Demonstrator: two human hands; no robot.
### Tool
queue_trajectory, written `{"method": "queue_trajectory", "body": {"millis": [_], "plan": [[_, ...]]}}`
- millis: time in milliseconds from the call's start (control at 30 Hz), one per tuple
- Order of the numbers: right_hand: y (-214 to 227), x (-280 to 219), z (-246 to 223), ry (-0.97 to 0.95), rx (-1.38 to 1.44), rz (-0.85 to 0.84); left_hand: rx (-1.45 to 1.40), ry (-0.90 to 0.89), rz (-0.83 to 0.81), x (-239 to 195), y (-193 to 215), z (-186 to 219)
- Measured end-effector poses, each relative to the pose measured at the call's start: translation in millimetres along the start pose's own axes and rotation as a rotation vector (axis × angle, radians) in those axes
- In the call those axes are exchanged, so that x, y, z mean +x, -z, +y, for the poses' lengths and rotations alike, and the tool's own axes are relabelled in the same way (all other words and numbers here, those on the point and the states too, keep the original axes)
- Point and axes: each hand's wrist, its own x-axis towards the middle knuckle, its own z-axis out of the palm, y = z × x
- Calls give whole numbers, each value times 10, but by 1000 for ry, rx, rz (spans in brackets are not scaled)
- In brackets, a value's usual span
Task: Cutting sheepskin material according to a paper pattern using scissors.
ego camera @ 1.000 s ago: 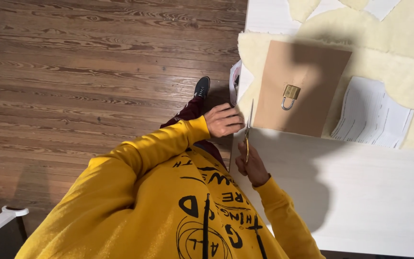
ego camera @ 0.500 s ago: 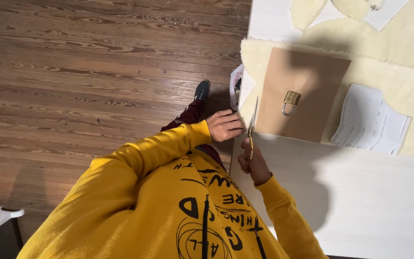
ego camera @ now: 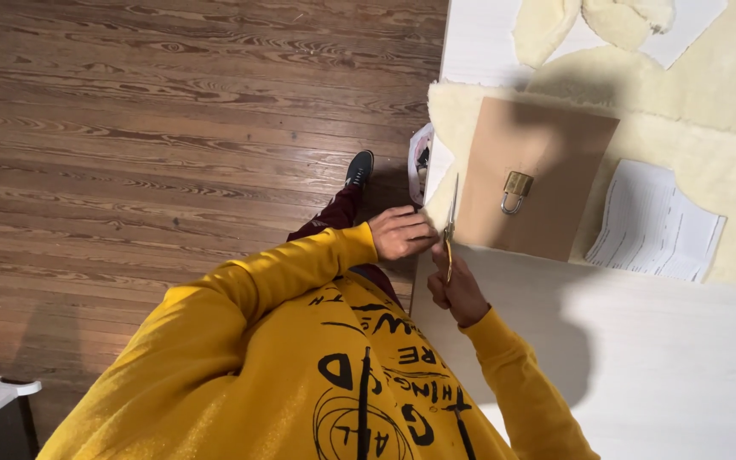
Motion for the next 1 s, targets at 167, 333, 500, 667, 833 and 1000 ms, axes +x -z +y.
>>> {"method": "queue_trajectory", "body": {"millis": [167, 333, 500, 667, 833, 1000], "plan": [[23, 44, -105, -27, -25, -2, 17, -3, 43, 0, -7, 10], [-113, -43, -328, -22, -35, 33, 26, 18, 67, -108, -139, -18], [119, 128, -135, -20, 57, -49, -78, 47, 53, -149, -168, -52], [-110, -13, -491, -41, 7, 13, -136, 36, 41, -149, -203, -94], [26, 126, -419, -40, 5, -28, -111, 26, 74, -187, -281, -86], [-35, 126, -512, -32, -22, 17, -207, 102, 51, -185, -270, -86]]}}
